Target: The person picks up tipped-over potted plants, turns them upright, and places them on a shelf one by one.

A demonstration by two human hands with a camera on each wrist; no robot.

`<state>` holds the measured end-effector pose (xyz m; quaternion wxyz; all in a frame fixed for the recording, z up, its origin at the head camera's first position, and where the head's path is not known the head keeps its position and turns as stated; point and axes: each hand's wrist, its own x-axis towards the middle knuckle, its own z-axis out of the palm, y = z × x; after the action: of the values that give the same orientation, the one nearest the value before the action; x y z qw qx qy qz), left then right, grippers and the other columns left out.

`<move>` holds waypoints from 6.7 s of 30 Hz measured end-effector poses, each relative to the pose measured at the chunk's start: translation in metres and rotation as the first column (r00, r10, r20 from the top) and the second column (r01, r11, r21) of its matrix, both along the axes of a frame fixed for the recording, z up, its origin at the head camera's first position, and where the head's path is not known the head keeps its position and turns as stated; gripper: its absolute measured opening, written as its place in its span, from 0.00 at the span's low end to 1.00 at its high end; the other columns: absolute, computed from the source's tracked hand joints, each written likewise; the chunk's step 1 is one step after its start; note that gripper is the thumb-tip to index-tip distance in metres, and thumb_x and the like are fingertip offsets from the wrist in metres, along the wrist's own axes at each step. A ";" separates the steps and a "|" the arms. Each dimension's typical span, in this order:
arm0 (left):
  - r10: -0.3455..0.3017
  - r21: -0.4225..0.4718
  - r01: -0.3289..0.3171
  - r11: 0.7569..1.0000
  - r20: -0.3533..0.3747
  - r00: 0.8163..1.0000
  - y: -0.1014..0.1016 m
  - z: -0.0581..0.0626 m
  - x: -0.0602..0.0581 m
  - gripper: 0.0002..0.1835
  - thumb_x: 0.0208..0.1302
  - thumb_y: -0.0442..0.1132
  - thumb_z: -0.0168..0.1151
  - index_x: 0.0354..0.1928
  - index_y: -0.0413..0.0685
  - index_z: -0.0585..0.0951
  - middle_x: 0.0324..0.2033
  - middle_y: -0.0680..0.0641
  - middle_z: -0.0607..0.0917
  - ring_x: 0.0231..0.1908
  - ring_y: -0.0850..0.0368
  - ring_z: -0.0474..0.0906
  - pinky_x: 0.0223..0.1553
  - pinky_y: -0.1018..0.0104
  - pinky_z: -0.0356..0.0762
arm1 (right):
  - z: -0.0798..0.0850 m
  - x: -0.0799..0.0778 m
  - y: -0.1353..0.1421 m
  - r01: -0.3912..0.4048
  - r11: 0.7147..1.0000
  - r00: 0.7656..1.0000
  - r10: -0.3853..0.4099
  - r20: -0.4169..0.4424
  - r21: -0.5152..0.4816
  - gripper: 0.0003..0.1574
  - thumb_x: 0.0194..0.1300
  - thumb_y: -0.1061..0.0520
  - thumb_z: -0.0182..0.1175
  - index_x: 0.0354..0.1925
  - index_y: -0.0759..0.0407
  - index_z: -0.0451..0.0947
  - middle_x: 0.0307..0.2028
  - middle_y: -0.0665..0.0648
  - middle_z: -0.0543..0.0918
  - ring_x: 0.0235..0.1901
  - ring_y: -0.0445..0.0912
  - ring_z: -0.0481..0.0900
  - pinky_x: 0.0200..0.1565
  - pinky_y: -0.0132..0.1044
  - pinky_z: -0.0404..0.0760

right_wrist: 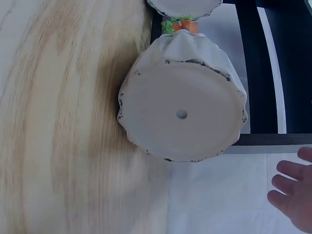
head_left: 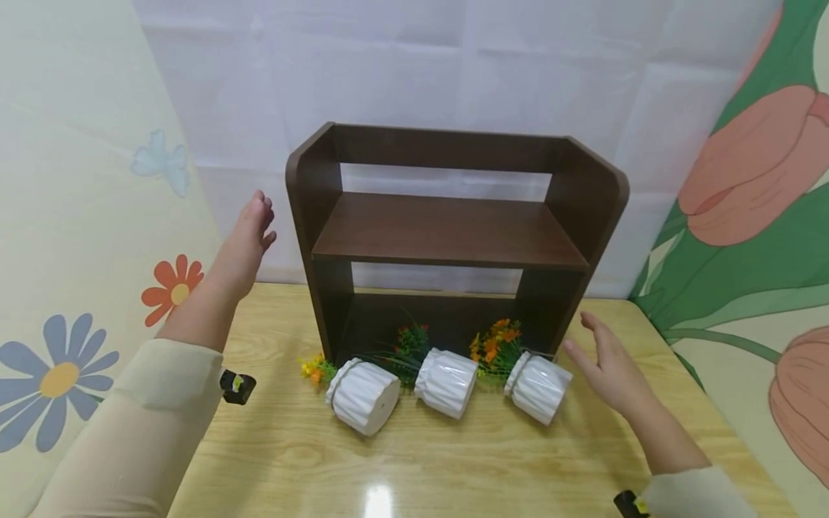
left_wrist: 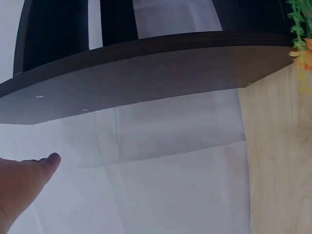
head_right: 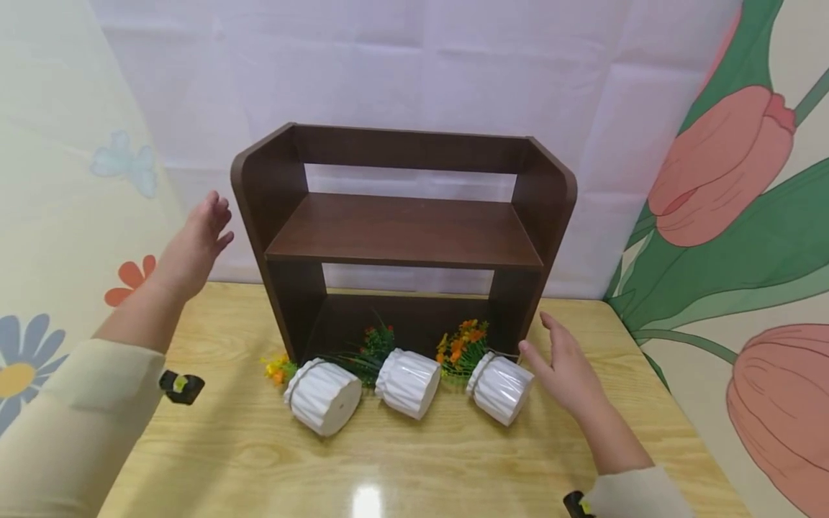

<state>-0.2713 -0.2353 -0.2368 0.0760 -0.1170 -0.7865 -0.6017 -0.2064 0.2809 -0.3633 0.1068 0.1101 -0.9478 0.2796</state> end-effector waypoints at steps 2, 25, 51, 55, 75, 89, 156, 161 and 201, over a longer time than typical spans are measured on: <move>0.008 0.004 -0.008 1.000 -0.005 1.000 0.004 0.007 0.000 0.37 0.77 0.60 0.21 0.77 0.48 0.28 0.78 0.46 0.33 0.77 0.50 0.29 0.76 0.52 0.35 | -0.001 0.000 -0.001 -0.002 1.000 1.000 0.002 -0.006 -0.009 0.44 0.76 0.43 0.47 0.73 0.71 0.49 0.69 0.77 0.60 0.68 0.72 0.57 0.63 0.69 0.58; -0.016 0.136 0.014 0.991 0.010 1.000 0.033 0.048 -0.017 0.38 0.74 0.65 0.21 0.76 0.51 0.55 0.78 0.51 0.49 0.78 0.56 0.36 0.77 0.52 0.32 | -0.016 0.004 -0.014 -0.040 0.999 0.999 0.040 0.017 0.018 0.44 0.73 0.42 0.52 0.73 0.68 0.53 0.66 0.75 0.65 0.66 0.70 0.61 0.63 0.67 0.62; -0.007 0.003 0.006 1.000 0.018 1.000 0.045 0.075 -0.025 0.33 0.76 0.58 0.29 0.78 0.64 0.38 0.78 0.61 0.33 0.77 0.61 0.25 0.76 0.52 0.26 | -0.028 0.000 -0.039 -0.091 0.987 0.995 0.087 0.039 0.131 0.45 0.66 0.40 0.61 0.67 0.70 0.63 0.61 0.75 0.73 0.61 0.69 0.70 0.60 0.63 0.69; 0.012 -0.034 -0.010 0.999 0.046 0.999 0.045 0.076 -0.024 0.33 0.76 0.57 0.28 0.78 0.65 0.37 0.78 0.60 0.32 0.77 0.59 0.25 0.76 0.51 0.28 | -0.029 -0.002 -0.043 -0.092 0.978 0.996 0.087 0.032 0.189 0.47 0.63 0.39 0.63 0.66 0.70 0.65 0.59 0.74 0.75 0.59 0.68 0.72 0.59 0.62 0.71; 0.061 -0.150 -0.055 0.987 0.036 0.998 0.046 0.080 -0.023 0.35 0.76 0.56 0.30 0.79 0.56 0.37 0.79 0.53 0.35 0.78 0.53 0.31 0.76 0.50 0.36 | -0.035 -0.004 -0.055 -0.035 0.919 0.994 -0.007 0.106 0.393 0.62 0.48 0.29 0.68 0.69 0.65 0.64 0.60 0.72 0.75 0.55 0.68 0.75 0.53 0.62 0.75; 0.101 -0.204 -0.098 0.974 0.005 0.995 0.044 0.079 -0.022 0.35 0.75 0.58 0.30 0.79 0.59 0.40 0.79 0.53 0.39 0.78 0.53 0.34 0.76 0.50 0.39 | -0.037 -0.006 -0.058 -0.026 0.907 0.993 -0.027 0.119 0.421 0.64 0.44 0.33 0.73 0.70 0.63 0.63 0.58 0.72 0.76 0.53 0.67 0.77 0.51 0.61 0.77; 0.112 -0.180 -0.110 0.978 0.002 0.994 0.045 0.078 -0.018 0.34 0.76 0.57 0.29 0.79 0.57 0.40 0.79 0.52 0.39 0.78 0.53 0.35 0.77 0.51 0.39 | -0.070 -0.007 -0.054 0.053 0.998 0.993 -0.051 -0.110 0.015 0.60 0.45 0.39 0.75 0.70 0.63 0.63 0.58 0.71 0.76 0.51 0.61 0.77 0.47 0.56 0.79; 0.109 -0.169 -0.109 0.980 -0.006 0.994 0.046 0.078 -0.017 0.34 0.76 0.56 0.31 0.79 0.56 0.41 0.79 0.52 0.40 0.78 0.53 0.35 0.77 0.52 0.38 | -0.070 -0.006 -0.055 0.053 0.998 0.994 -0.055 -0.094 -0.024 0.60 0.45 0.41 0.75 0.70 0.63 0.62 0.59 0.70 0.76 0.52 0.61 0.76 0.47 0.55 0.78; 0.100 -0.189 -0.100 0.977 -0.010 0.995 0.049 0.077 -0.020 0.34 0.76 0.58 0.28 0.79 0.59 0.39 0.79 0.54 0.38 0.78 0.54 0.33 0.76 0.49 0.37 | -0.073 0.000 -0.037 -0.007 0.991 0.997 0.016 0.070 -0.130 0.71 0.42 0.44 0.79 0.74 0.61 0.50 0.65 0.73 0.66 0.57 0.65 0.73 0.54 0.62 0.75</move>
<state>-0.2914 -0.1867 -0.1597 0.0947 -0.0840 -0.8449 -0.5198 -0.2063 0.2442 -0.4366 0.0787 0.0983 -0.9301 0.3451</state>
